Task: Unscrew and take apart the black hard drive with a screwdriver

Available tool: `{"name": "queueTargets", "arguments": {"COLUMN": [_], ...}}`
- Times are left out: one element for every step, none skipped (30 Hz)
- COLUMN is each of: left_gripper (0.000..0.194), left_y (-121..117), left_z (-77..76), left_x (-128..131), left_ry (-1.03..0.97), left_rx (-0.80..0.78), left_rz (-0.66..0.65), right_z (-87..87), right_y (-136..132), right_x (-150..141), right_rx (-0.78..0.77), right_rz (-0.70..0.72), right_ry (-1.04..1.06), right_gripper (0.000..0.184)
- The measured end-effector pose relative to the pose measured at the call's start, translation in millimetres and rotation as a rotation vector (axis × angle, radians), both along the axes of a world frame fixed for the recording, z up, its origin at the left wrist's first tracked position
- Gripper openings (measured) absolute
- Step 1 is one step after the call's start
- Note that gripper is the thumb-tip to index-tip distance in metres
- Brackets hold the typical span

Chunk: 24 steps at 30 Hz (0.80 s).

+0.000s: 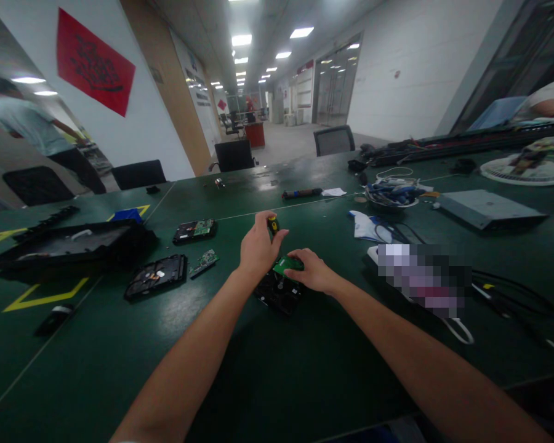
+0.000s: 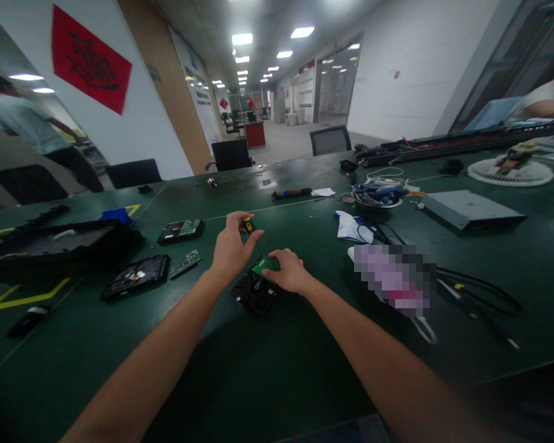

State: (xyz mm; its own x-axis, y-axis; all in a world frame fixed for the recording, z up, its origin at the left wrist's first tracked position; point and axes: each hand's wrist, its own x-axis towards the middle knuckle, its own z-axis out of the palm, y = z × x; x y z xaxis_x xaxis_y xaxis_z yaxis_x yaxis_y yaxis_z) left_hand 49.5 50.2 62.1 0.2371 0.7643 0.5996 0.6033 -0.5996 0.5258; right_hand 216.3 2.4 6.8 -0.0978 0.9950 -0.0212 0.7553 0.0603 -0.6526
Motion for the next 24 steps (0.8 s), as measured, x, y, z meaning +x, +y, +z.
{"name": "queueTargets", "arguments": {"left_gripper": [0.038, 0.038, 0.037, 0.035, 0.033, 0.031, 0.028, 0.026, 0.025, 0.025, 0.024, 0.024, 0.024, 0.024, 0.024, 0.024, 0.024, 0.025, 0.025, 0.025, 0.025, 0.024, 0.024, 0.024], "left_y": [0.2, 0.5, 0.7, 0.9, 0.9, 0.7, 0.4, -0.1, -0.6, -1.0, -1.2, -1.3, -1.1, -0.6, 0.0, 0.6, 1.2, 1.6, 1.8, 1.7, 1.5, 1.2, 0.9, 0.6], "left_z": [0.5, 1.1, 1.7, 2.4, 3.1, 3.8, 4.7, 5.5, 6.2, 6.8, 7.2, 7.3, 7.1, 6.7, 6.1, 5.5, 5.0, 4.7, 4.6, 4.6, 4.9, 5.2, 5.6, 5.9], "left_x": [0.1, 0.2, 0.2, 0.2, 0.3, 0.4, 0.6, 0.8, 1.1, 1.3, 1.5, 1.6, 1.7, 1.7, 1.7, 1.6, 1.5, 1.4, 1.3, 1.3, 1.2, 1.2, 1.2, 1.2], "left_ry": [-0.035, -0.068, -0.092, -0.108, -0.116, -0.115, -0.111, -0.107, -0.106, -0.108, -0.112, -0.12, -0.129, -0.139, -0.151, -0.162, -0.17, -0.177, -0.182, -0.184, -0.186, -0.187, -0.189, -0.191], "left_rx": [-0.021, -0.043, -0.066, -0.089, -0.109, -0.122, -0.129, -0.133, -0.136, -0.138, -0.141, -0.145, -0.149, -0.151, -0.153, -0.156, -0.157, -0.156, -0.153, -0.147, -0.14, -0.133, -0.128, -0.126], "left_rz": [-0.015, -0.034, -0.056, -0.078, -0.099, -0.117, -0.128, -0.135, -0.137, -0.135, -0.133, -0.13, -0.128, -0.125, -0.121, -0.119, -0.115, -0.11, -0.105, -0.099, -0.095, -0.093, -0.093, -0.095], "right_z": [-0.1, -0.2, -0.2, -0.1, 0.1, 0.3, 0.7, 1.0, 1.4, 1.6, 1.7, 1.6, 1.3, 0.7, -0.1, -1.1, -2.1, -3.2, -4.2, -5.0, -5.8, -6.4, -7.0, -7.4], "right_y": [0.0, 0.0, -0.1, -0.2, -0.3, -0.6, -0.8, -1.0, -1.2, -1.4, -1.3, -1.2, -0.9, -0.4, 0.1, 0.7, 1.3, 1.7, 2.1, 2.4, 2.5, 2.5, 2.6, 2.6], "right_x": [0.2, 0.4, 0.4, 0.3, 0.1, -0.1, -0.4, -0.6, -0.8, -0.9, -1.0, -1.1, -1.0, -1.0, -0.8, -0.6, -0.4, -0.2, 0.0, 0.3, 0.6, 0.9, 1.3, 1.7], "right_rx": [0.0, 0.002, 0.004, 0.005, 0.006, 0.006, 0.006, 0.006, 0.006, 0.005, 0.004, 0.003, 0.005, 0.009, 0.012, 0.015, 0.017, 0.019, 0.019, 0.021, 0.021, 0.023, 0.024, 0.025], "right_rz": [0.002, 0.003, 0.002, -0.001, -0.004, -0.008, -0.012, -0.017, -0.019, -0.021, -0.021, -0.021, -0.019, -0.019, -0.018, -0.018, -0.017, -0.018, -0.018, -0.02, -0.023, -0.026, -0.028, -0.026], "right_ry": [0.001, 0.003, 0.006, 0.008, 0.009, 0.008, 0.007, 0.006, 0.006, 0.006, 0.006, 0.007, 0.005, 0.002, -0.001, 0.0, 0.002, 0.008, 0.015, 0.023, 0.028, 0.033, 0.035, 0.035], "right_gripper": [0.051, 0.051, 0.051, 0.051, 0.05, 0.05, 0.05, 0.05, 0.05, 0.051, 0.051, 0.052, 0.052, 0.052, 0.052, 0.052, 0.051, 0.051, 0.051, 0.051, 0.051, 0.051, 0.051, 0.051]}}
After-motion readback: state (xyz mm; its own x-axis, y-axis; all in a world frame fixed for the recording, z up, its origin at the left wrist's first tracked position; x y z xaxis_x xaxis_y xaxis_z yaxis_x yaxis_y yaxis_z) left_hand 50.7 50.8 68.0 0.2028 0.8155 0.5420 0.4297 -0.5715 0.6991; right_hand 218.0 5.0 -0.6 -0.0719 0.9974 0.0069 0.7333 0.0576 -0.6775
